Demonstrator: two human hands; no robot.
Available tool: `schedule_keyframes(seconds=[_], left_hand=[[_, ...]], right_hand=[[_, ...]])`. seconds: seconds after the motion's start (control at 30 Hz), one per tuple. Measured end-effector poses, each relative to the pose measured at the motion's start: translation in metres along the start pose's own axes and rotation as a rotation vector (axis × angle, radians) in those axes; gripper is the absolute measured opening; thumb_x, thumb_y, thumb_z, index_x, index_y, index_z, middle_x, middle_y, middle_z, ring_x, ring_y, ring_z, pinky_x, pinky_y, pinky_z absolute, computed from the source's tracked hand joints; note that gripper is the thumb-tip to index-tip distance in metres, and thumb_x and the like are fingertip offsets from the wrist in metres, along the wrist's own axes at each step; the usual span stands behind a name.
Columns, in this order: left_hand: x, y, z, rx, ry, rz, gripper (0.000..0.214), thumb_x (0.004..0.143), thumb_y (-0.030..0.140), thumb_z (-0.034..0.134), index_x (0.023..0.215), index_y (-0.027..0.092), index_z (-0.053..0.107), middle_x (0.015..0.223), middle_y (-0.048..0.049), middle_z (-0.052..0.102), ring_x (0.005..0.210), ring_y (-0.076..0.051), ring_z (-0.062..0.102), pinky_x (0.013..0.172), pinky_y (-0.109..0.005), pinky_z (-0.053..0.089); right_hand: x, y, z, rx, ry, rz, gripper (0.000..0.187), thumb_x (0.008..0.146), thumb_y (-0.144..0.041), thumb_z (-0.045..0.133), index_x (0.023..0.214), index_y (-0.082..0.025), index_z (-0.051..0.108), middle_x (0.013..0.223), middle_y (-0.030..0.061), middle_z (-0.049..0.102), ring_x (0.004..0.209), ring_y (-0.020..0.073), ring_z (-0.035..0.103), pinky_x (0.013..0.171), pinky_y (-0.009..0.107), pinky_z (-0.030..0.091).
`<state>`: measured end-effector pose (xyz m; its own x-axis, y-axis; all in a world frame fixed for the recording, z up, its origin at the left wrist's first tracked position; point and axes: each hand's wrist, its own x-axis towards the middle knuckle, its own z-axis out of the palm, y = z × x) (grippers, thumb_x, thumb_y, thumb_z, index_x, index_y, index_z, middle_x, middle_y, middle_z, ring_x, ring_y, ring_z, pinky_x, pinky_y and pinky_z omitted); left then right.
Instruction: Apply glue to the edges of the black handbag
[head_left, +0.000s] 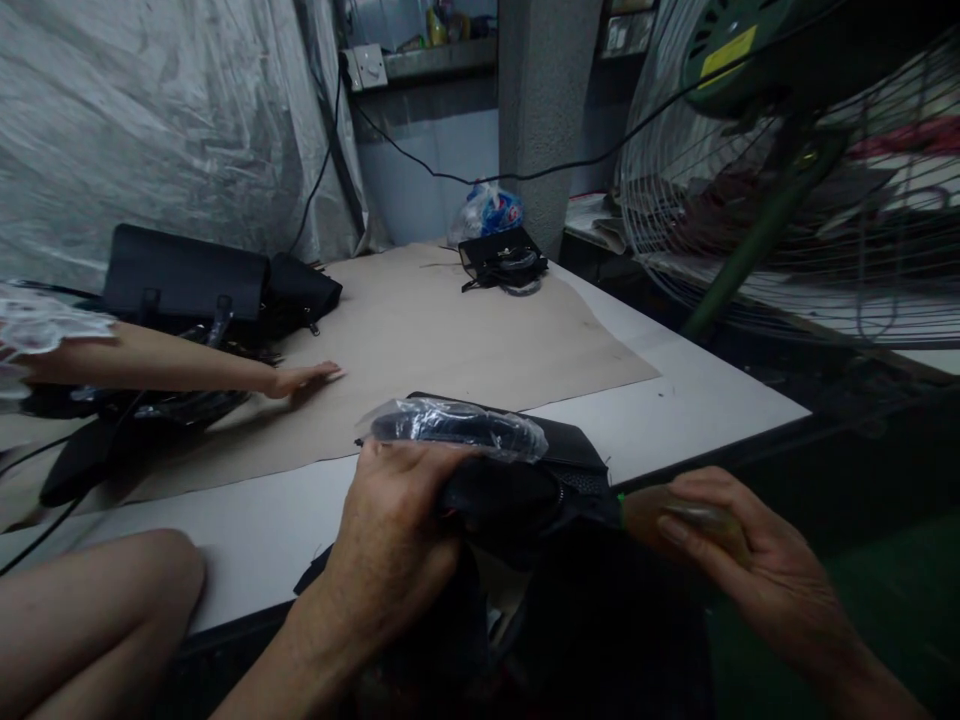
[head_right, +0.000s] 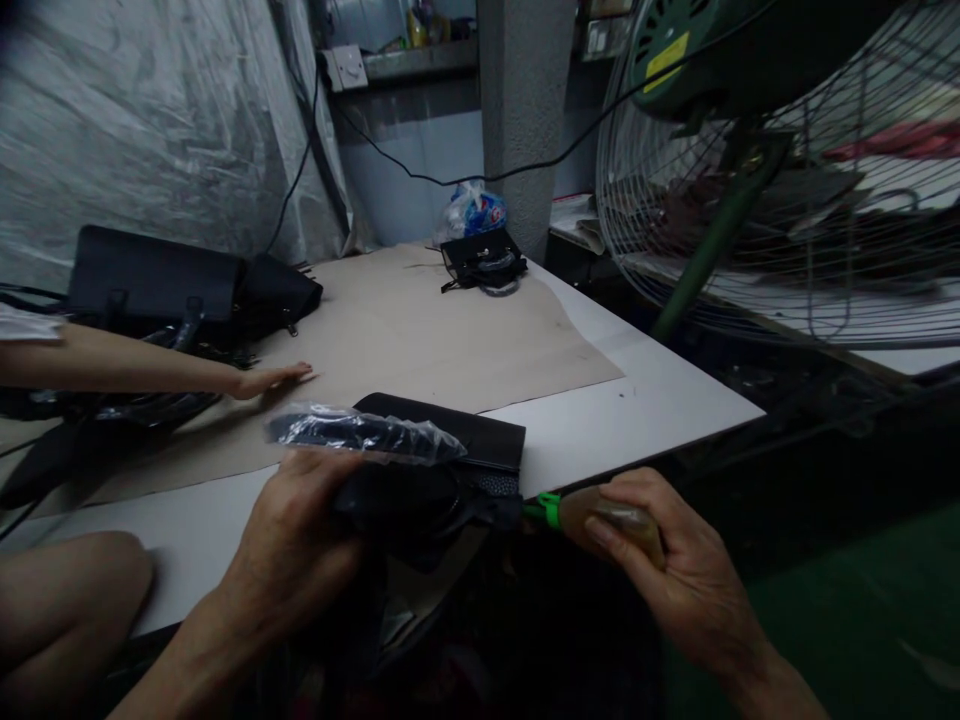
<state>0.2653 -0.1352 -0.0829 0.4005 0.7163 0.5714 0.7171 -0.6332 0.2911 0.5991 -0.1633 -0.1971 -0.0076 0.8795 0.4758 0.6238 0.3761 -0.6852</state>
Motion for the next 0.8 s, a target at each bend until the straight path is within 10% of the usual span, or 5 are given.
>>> schedule_keyframes(seconds=[0.8], left_hand=[[-0.0001,0.0006,0.0007,-0.089,-0.046,-0.046,0.044,0.073,0.003,0.05,0.103,0.027,0.072,0.081,0.0011,0.073,0.071,-0.022,0.067,0.075,-0.039,0.049]], right_hand=[[0.0049,-0.0043,-0.0014,0.018,-0.048,-0.092,0.011,0.099,-0.034,0.067,0.109,-0.03,0.067,0.104,0.0027,0.069,0.087,0.022,0.072,0.069,0.028,0.061]])
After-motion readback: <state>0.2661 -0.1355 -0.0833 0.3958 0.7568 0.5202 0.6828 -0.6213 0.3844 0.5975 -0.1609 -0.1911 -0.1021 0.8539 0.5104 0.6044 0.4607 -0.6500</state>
